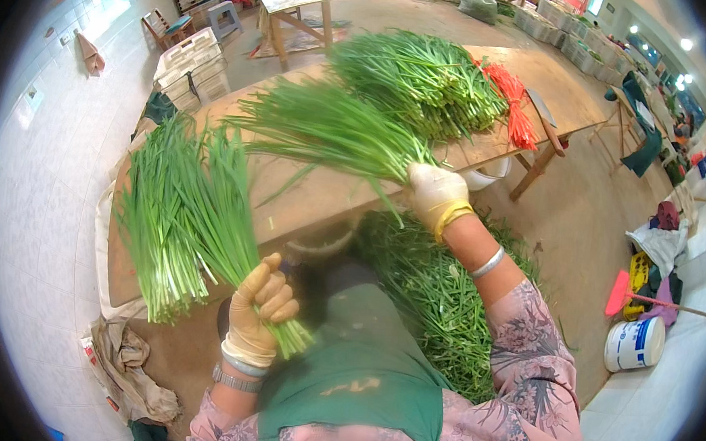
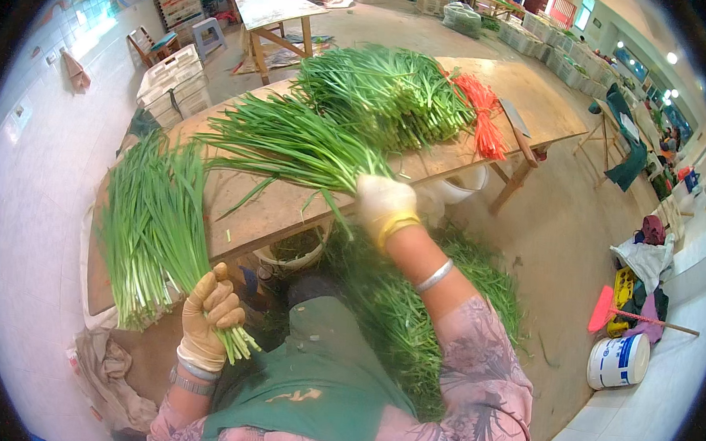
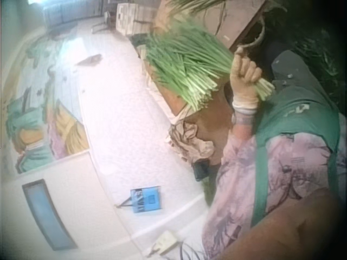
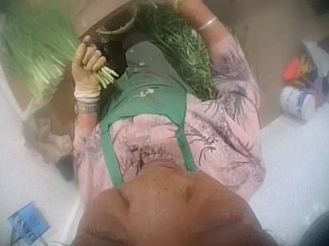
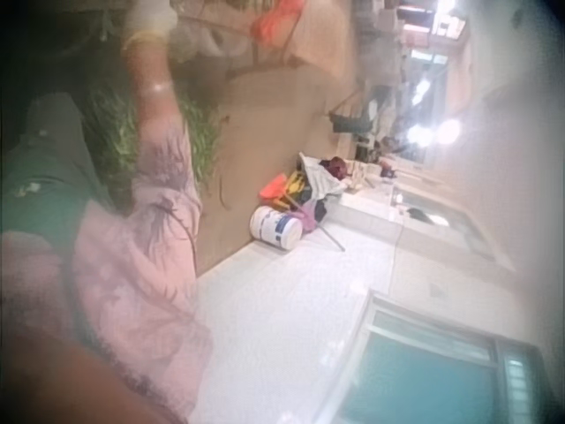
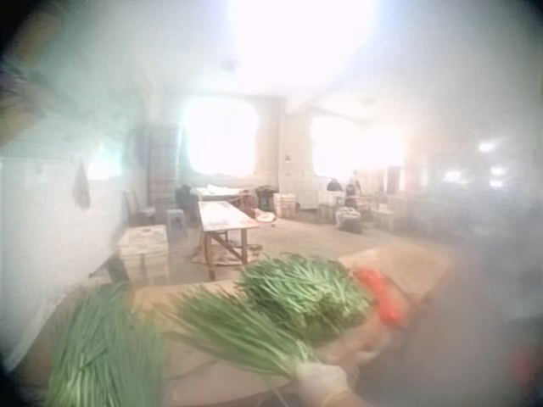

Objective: The person trims the root ends of green onions using a knife on a wooden table. They repeatedly pick up bunches, align the stems, cut the ends, and place the trimmed onions back on the table.

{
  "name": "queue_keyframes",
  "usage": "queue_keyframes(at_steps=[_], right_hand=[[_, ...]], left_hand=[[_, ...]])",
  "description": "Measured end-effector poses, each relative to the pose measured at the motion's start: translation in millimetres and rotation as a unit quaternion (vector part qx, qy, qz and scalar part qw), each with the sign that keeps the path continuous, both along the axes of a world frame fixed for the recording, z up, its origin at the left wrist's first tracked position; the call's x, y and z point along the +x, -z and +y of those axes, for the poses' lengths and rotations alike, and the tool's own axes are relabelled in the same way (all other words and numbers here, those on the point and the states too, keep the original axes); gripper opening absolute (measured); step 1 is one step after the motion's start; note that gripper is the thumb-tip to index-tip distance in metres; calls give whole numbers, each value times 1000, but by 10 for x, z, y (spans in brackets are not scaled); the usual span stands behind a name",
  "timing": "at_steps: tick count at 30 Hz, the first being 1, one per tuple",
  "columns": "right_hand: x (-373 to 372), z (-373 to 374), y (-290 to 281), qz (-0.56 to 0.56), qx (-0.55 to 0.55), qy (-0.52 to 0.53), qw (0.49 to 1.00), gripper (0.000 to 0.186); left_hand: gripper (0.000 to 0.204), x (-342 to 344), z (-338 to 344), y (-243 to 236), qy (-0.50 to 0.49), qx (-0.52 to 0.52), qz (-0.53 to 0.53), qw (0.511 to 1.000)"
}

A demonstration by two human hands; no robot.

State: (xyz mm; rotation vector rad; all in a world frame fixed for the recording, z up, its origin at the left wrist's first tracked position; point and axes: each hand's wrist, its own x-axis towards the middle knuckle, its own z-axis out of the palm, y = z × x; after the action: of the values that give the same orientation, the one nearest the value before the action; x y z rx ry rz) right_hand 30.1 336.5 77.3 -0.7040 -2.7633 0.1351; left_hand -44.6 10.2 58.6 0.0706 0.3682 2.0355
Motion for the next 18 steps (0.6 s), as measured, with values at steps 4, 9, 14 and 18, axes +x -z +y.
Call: queue_keyframes(at_steps=[4, 9, 14, 18], right_hand=[[304, -335, -87, 98, -227, -64, 967, 31], [686, -885, 90, 215, -466, -101, 852, 24], [781, -1138, 120, 234, -782, -99, 570, 15], [664, -796, -333, 432, -810, -171, 358, 21]], left_hand=[[23, -16, -13, 109, -8, -22, 17, 1000], [24, 118, 58, 189, -2, -72, 11, 997], [23, 172, 116, 133, -20, -96, 53, 994], [25, 164, 140, 60, -33, -118, 56, 991]])
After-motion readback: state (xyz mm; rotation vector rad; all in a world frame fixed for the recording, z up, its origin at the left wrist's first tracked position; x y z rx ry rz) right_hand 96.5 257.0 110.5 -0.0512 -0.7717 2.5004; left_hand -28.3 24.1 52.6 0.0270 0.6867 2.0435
